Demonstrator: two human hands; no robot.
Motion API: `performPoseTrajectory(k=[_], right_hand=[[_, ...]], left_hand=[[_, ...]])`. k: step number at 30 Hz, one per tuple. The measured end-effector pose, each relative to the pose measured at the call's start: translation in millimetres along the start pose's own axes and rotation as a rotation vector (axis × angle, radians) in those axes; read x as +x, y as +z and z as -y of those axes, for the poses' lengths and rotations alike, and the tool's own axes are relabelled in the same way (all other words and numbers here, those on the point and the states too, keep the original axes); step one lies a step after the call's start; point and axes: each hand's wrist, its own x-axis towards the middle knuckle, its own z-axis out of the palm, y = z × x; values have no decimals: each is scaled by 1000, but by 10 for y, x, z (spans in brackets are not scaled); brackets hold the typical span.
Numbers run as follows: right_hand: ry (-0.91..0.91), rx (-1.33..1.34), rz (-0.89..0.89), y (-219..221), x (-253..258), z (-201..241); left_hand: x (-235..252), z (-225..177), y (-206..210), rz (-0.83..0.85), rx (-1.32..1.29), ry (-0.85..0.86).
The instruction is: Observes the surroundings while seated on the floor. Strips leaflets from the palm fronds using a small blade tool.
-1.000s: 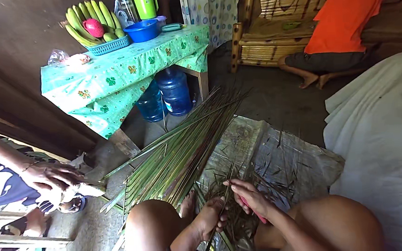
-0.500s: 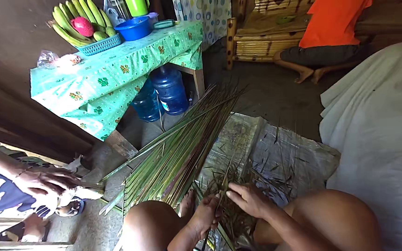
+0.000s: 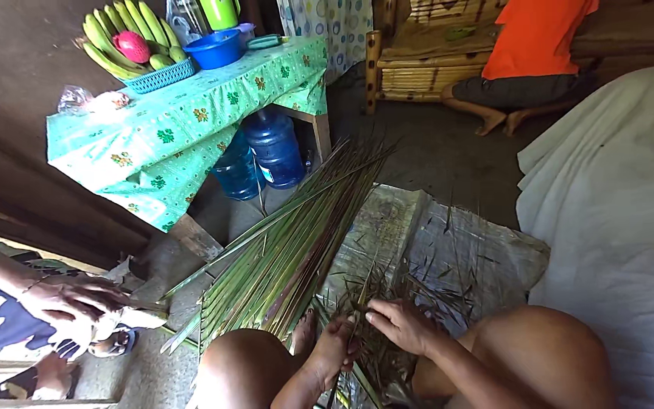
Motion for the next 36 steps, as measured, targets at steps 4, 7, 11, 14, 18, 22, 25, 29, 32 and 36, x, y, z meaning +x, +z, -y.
performPoseTrajectory(k=[4, 7, 11, 14, 18, 22, 25, 29, 32, 36], right_hand=[[194, -89, -46, -163, 117, -240], [257, -66, -152, -246, 131, -290], [124, 148, -97, -163, 16, -50], [-20, 212, 74, 28, -75, 166], [-50, 45, 72, 104, -36, 115], [142, -52, 39, -56, 91, -148], [230, -87, -70, -137, 123, -251], [185, 20, -184, -167, 74, -159], [59, 158, -55, -16, -35, 73], [-160, 124, 29, 227, -107, 236]], left_hand=[[-20, -4, -2, 14, -4, -10], [-26, 3, 9, 27, 13, -15], [8, -7, -1, -12, 13, -11], [37, -8, -3, -74, 14, -3], [38, 1, -2, -81, 16, 9], [32, -1, -11, -31, 3, -2], [6, -8, 6, -2, 23, -7], [-7, 0, -5, 24, 18, -4], [14, -16, -19, 3, -12, -8], [11, -33, -1, -81, -23, 6]])
